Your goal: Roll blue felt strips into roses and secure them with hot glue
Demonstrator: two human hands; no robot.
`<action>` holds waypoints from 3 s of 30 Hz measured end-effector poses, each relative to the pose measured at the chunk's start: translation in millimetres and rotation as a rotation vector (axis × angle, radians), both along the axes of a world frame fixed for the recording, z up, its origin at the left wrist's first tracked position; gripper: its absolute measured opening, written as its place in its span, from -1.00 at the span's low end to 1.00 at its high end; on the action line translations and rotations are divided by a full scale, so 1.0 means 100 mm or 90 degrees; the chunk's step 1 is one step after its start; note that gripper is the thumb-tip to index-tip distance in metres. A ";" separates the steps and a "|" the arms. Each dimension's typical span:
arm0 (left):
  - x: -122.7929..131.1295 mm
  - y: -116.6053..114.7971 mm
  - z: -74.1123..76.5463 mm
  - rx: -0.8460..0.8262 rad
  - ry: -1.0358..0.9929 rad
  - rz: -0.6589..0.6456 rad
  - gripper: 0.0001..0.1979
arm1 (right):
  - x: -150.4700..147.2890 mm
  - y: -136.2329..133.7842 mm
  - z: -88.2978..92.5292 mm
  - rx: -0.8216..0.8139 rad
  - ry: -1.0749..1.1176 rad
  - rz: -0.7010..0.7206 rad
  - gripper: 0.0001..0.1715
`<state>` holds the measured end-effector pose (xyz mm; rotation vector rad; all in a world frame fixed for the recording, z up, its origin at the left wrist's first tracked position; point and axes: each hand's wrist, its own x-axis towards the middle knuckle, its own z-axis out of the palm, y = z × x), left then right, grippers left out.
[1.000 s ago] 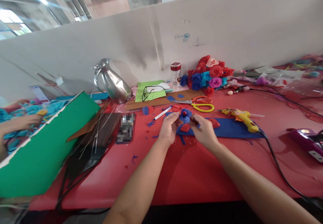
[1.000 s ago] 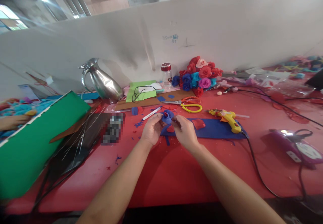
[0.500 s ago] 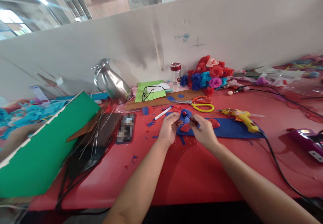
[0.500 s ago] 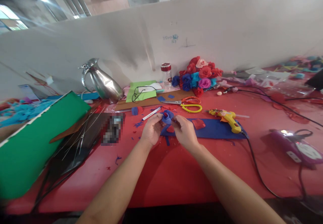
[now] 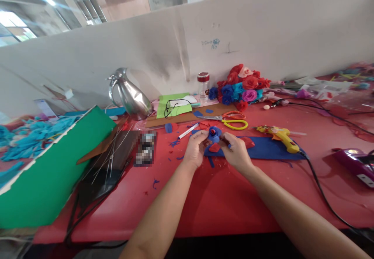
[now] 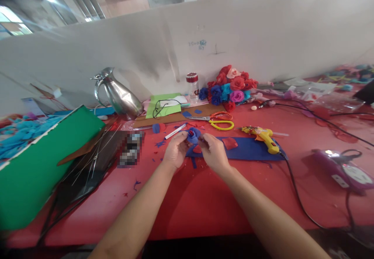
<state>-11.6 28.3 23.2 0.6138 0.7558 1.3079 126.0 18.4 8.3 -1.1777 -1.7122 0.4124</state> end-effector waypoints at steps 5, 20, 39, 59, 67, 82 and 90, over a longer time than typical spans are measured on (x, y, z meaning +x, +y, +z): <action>0.01 0.00 0.01 -0.010 -0.010 0.015 -0.79 | 0.00 0.00 0.01 0.000 -0.002 -0.003 -0.83; 0.00 -0.01 0.03 0.005 0.007 -0.002 -0.79 | -0.01 -0.01 0.01 -0.012 0.000 0.007 -0.85; 0.00 0.00 0.00 -0.011 -0.019 0.003 -0.70 | -0.02 -0.02 0.03 -0.026 0.029 -0.007 -0.84; -0.02 -0.01 0.01 0.031 0.039 -0.032 -0.77 | 0.00 0.00 0.01 -0.014 0.042 -0.021 -0.84; 0.00 -0.03 0.05 0.107 0.062 0.073 -0.75 | 0.00 -0.01 0.02 -0.001 0.023 -0.022 -0.82; 0.03 -0.01 -0.04 0.086 0.138 0.013 -0.82 | -0.01 0.00 -0.01 -0.014 0.037 -0.034 -0.80; 0.06 -0.02 -0.09 0.153 0.234 0.008 -0.86 | 0.01 0.01 -0.01 -0.029 0.140 -0.004 -0.85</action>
